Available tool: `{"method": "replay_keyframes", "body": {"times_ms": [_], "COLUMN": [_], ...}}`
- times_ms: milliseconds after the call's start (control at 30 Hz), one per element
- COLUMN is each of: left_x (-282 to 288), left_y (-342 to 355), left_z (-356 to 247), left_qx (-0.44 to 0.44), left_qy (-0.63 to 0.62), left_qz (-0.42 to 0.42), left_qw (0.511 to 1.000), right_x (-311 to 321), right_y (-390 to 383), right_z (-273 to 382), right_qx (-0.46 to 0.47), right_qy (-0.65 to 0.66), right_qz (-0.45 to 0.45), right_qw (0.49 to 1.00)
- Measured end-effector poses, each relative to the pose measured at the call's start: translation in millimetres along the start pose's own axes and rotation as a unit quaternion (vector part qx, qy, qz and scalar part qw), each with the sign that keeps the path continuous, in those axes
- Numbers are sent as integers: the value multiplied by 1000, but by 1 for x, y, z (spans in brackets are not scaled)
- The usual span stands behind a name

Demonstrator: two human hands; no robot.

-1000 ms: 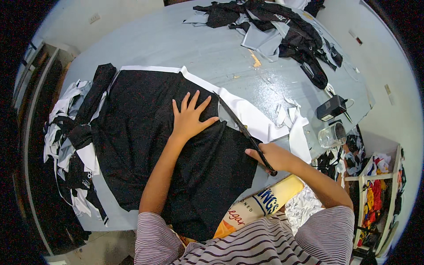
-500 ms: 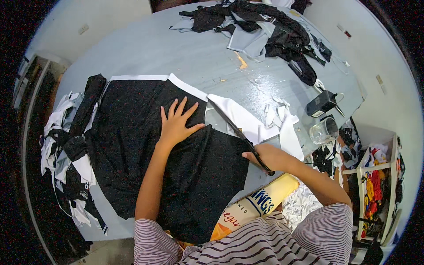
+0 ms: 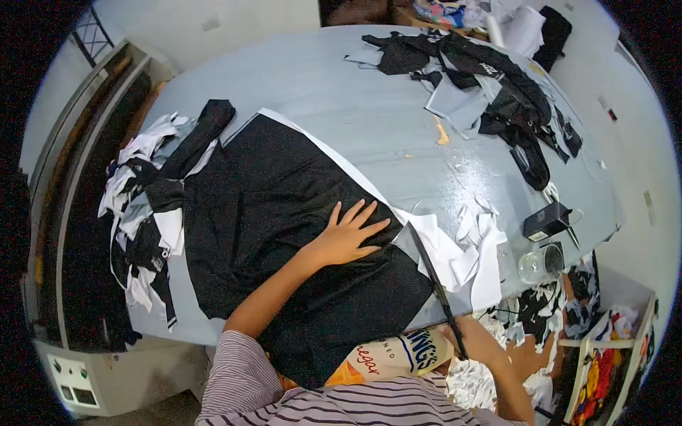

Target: Using scissors to cut along a specific pattern on a piece of black fabric.

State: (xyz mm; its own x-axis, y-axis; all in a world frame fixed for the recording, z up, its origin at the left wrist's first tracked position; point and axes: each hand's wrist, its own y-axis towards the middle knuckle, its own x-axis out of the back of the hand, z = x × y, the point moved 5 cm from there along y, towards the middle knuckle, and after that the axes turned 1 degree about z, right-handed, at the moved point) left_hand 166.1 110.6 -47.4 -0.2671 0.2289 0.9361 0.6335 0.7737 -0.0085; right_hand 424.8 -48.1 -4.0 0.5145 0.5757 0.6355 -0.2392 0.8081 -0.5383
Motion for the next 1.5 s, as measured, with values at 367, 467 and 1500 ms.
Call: {"method": "replay_keyframes", "body": {"times_ms": [367, 467, 1500], "left_x": [-12, 10, 0], "left_y": [-37, -30, 34], "left_z": [-63, -25, 1], "left_qx": [109, 122, 131], "left_qy": [-90, -27, 66], "left_qz": [33, -92, -173], "left_qw": [989, 988, 974], "right_x": [2, 6, 11], "right_y": [-5, -2, -6], "right_z": [-23, -24, -29], "right_qx": [-4, 33, -80], "right_qy": [10, -53, 135], "right_qz": [29, 25, 111], "right_qw": [1000, 998, 981]}}
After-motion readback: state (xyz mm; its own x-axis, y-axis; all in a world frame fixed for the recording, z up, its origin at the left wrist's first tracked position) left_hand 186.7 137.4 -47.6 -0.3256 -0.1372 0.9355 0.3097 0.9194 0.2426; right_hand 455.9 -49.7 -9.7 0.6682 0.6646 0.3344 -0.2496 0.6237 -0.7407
